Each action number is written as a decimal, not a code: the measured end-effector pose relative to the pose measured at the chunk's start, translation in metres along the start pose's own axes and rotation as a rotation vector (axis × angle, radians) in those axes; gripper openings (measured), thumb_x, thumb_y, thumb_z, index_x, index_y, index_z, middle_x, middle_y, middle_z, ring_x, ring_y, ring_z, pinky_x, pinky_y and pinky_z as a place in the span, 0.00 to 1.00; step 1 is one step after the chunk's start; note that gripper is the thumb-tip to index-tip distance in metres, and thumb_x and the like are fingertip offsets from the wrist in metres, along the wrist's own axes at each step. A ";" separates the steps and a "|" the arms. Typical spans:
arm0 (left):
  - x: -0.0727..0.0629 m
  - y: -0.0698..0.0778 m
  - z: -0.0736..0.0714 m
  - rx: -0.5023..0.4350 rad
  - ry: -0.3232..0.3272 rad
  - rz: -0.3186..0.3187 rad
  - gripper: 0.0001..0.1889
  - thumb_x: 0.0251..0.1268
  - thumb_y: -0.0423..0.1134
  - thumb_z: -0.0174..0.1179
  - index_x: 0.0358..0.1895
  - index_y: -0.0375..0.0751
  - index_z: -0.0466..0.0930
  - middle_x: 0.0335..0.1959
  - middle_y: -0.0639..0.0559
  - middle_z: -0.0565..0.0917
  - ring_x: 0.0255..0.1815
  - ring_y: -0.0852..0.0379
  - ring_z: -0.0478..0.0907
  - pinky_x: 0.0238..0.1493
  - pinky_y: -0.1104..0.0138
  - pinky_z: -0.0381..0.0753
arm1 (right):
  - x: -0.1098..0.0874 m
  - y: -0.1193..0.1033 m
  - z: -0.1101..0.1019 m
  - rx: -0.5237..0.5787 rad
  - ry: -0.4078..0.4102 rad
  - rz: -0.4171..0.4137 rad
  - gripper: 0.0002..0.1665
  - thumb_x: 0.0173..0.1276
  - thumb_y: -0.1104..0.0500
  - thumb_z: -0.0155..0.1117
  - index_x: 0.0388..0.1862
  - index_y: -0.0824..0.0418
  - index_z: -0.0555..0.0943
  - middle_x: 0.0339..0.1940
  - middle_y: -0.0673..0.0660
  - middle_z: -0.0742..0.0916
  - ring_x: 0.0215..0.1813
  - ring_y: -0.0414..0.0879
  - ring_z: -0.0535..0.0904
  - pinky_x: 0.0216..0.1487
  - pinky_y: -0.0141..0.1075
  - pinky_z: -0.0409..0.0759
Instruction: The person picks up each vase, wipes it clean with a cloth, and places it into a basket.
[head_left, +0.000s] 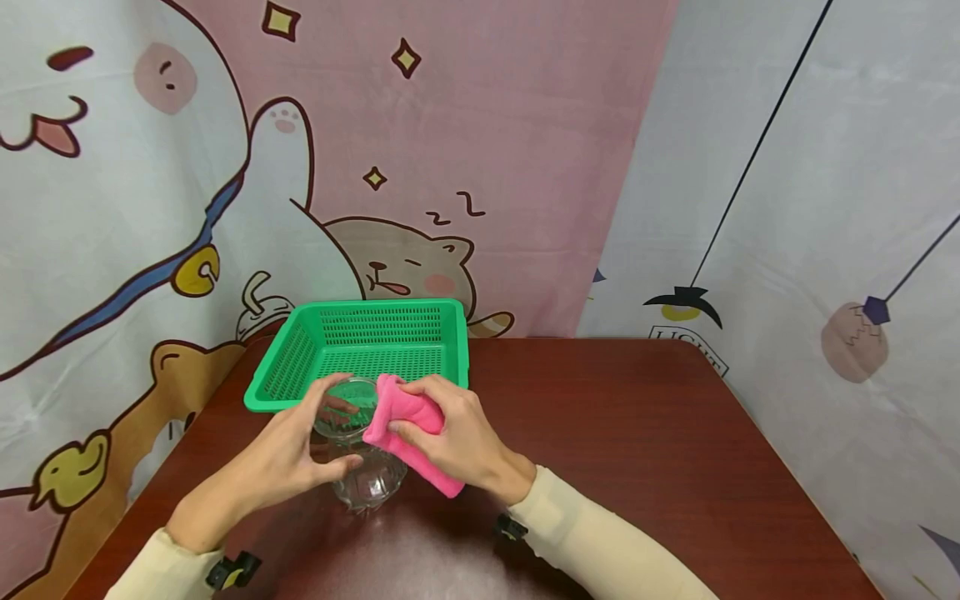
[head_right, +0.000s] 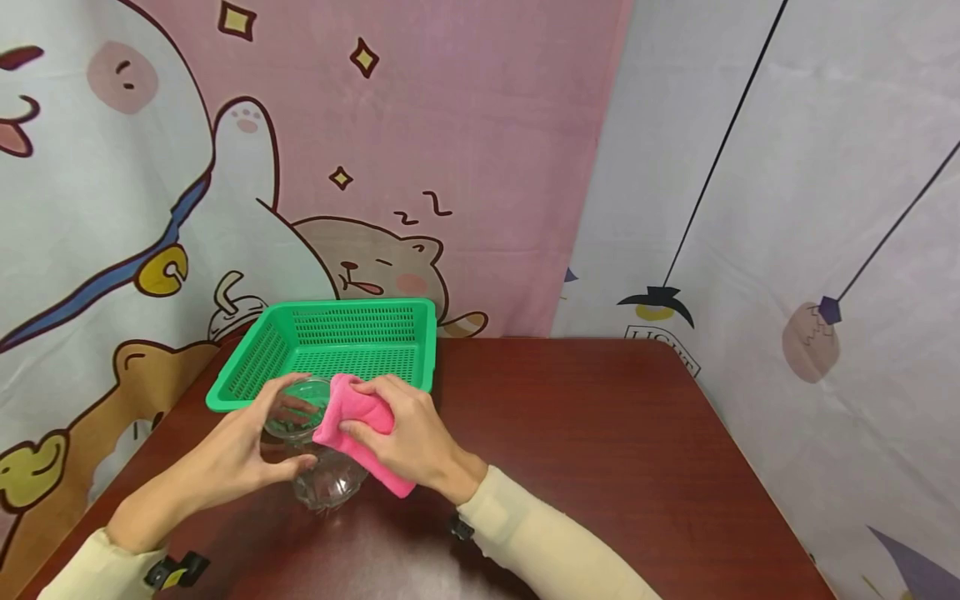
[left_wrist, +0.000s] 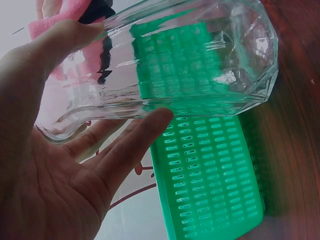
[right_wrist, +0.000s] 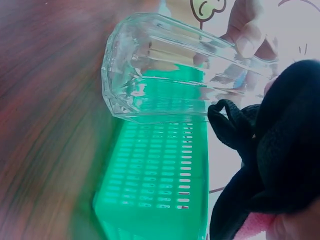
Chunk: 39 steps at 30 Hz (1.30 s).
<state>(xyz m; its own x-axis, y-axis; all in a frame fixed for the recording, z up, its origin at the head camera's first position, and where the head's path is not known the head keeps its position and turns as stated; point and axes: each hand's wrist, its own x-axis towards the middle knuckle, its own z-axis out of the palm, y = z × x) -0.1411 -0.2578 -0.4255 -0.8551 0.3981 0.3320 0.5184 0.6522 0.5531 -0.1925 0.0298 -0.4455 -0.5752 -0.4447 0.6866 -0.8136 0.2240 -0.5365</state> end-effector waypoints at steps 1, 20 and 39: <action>0.000 0.000 0.000 -0.001 0.000 0.002 0.58 0.62 0.39 0.91 0.89 0.47 0.59 0.62 0.45 0.93 0.55 0.53 0.96 0.53 0.63 0.98 | 0.000 0.000 0.000 0.000 -0.002 0.000 0.22 0.73 0.57 0.88 0.61 0.60 0.89 0.52 0.55 0.95 0.48 0.43 0.88 0.44 0.24 0.87; 0.000 0.000 -0.001 -0.011 -0.006 -0.010 0.58 0.62 0.40 0.91 0.89 0.46 0.59 0.63 0.46 0.93 0.55 0.53 0.96 0.52 0.64 0.97 | -0.004 0.001 0.008 0.037 -0.026 0.052 0.16 0.74 0.58 0.87 0.54 0.59 0.90 0.51 0.55 0.95 0.50 0.44 0.88 0.46 0.26 0.88; -0.001 -0.001 0.000 0.001 0.003 -0.001 0.58 0.62 0.39 0.91 0.89 0.45 0.59 0.62 0.45 0.93 0.54 0.55 0.96 0.51 0.64 0.97 | -0.006 -0.003 0.010 0.000 -0.049 0.115 0.14 0.74 0.55 0.87 0.51 0.57 0.90 0.47 0.52 0.94 0.45 0.39 0.85 0.44 0.26 0.84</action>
<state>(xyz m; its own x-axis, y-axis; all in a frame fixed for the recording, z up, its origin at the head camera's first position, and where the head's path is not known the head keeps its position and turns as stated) -0.1404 -0.2590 -0.4260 -0.8556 0.3959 0.3334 0.5176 0.6530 0.5529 -0.1858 0.0231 -0.4525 -0.6595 -0.4584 0.5957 -0.7428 0.2758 -0.6101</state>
